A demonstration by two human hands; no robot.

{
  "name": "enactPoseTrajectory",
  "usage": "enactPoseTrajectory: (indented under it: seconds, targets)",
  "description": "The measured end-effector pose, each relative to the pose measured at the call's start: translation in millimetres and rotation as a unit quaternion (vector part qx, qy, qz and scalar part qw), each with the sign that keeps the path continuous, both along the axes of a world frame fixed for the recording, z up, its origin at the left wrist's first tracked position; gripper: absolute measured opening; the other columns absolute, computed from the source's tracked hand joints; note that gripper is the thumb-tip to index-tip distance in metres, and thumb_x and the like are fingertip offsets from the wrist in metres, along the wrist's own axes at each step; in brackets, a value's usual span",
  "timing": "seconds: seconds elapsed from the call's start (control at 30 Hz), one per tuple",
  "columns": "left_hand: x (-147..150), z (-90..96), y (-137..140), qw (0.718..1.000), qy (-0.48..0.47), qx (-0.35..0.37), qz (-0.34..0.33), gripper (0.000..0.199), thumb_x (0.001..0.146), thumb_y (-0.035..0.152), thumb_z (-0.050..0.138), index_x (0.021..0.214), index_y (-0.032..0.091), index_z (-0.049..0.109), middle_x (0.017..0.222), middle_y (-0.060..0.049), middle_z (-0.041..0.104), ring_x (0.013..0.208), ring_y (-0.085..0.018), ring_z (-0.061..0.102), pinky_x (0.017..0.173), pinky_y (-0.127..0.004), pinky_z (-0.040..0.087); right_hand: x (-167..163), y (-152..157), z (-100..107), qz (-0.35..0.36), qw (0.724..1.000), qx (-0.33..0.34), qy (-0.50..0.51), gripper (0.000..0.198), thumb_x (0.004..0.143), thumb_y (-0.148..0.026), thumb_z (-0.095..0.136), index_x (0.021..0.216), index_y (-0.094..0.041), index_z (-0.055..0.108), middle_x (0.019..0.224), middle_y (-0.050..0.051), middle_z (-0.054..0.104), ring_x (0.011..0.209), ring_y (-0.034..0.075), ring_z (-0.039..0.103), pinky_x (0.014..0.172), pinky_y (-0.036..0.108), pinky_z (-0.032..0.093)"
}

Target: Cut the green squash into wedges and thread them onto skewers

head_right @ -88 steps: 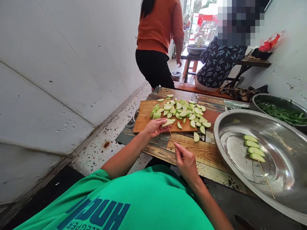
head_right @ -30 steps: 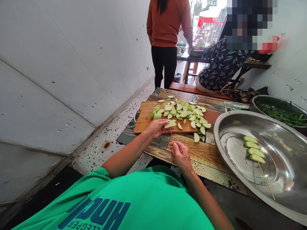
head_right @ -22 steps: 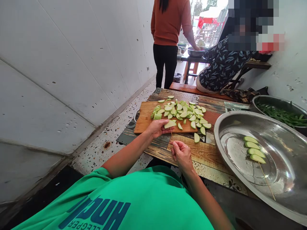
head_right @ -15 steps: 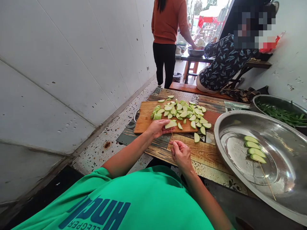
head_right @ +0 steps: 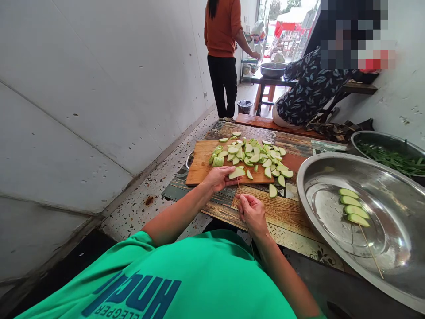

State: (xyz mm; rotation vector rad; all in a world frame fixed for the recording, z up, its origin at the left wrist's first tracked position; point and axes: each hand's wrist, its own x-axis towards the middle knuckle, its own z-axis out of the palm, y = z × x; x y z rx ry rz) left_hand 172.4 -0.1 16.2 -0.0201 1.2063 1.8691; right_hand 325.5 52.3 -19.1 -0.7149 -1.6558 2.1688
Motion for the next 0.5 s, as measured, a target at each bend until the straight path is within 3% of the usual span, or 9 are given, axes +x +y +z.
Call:
enactPoseTrajectory:
  seconds: [0.13, 0.23, 0.3, 0.37, 0.5]
  targets:
    - [3.4, 1.7, 0.9, 1.000, 0.004, -0.003, -0.005, 0.003, 0.082, 0.009, 0.063, 0.079, 0.008, 0.063, 0.073, -0.008, 0.071, 0.061, -0.018, 0.069, 0.063, -0.032, 0.060, 1.2, 1.7, -4.3, -0.061, 0.982, 0.181, 0.002, 0.036, 0.075, -0.049, 0.066, 0.084, -0.014, 0.069, 0.052, -0.003, 0.050, 0.044, 0.009, 0.042, 0.039, 0.022, 0.030]
    - [5.2, 1.7, 1.9, 1.000, 0.005, 0.000, -0.009, 0.005, 0.084, 0.009, 0.060, 0.081, 0.008, 0.064, 0.073, -0.008, 0.071, 0.062, -0.018, 0.069, 0.062, -0.031, 0.060, 1.2, 1.6, -6.7, -0.067, 0.972, 0.224, -0.004, 0.034, 0.077, -0.048, 0.064, 0.082, -0.015, 0.069, 0.052, -0.002, 0.050, 0.045, 0.009, 0.042, 0.041, 0.022, 0.030]
    - [5.5, 1.1, 2.2, 1.000, 0.005, -0.001, -0.012, 0.004, 0.083, 0.009, 0.061, 0.081, 0.008, 0.064, 0.074, -0.008, 0.071, 0.063, -0.018, 0.070, 0.063, -0.031, 0.060, 0.0, 0.5, -7.8, -0.043, 0.985, 0.169, -0.005, 0.036, 0.078, -0.051, 0.063, 0.082, -0.016, 0.067, 0.047, -0.005, 0.045, 0.040, 0.008, 0.037, 0.037, 0.022, 0.026]
    - [5.1, 0.8, 1.9, 1.000, 0.002, -0.002, -0.011, 0.003, 0.082, 0.010, 0.063, 0.081, 0.008, 0.065, 0.075, -0.009, 0.071, 0.063, -0.018, 0.070, 0.064, -0.032, 0.060, -1.5, -0.8, -8.4, -0.011, 0.998, 0.070, 0.000, 0.038, 0.076, -0.054, 0.064, 0.081, -0.017, 0.064, 0.044, -0.008, 0.040, 0.033, 0.006, 0.030, 0.032, 0.020, 0.021]
    - [4.4, 2.9, -0.4, 1.000, -0.006, -0.009, -0.013, 0.009, 0.085, 0.008, 0.057, 0.081, 0.008, 0.065, 0.075, -0.009, 0.071, 0.063, -0.018, 0.069, 0.064, -0.033, 0.059, -3.4, -0.1, -7.4, 0.043, 0.992, -0.110, 0.047, 0.035, 0.075, -0.051, 0.069, 0.082, -0.018, 0.059, 0.044, -0.012, 0.036, 0.028, 0.002, 0.022, 0.030, 0.016, 0.016]
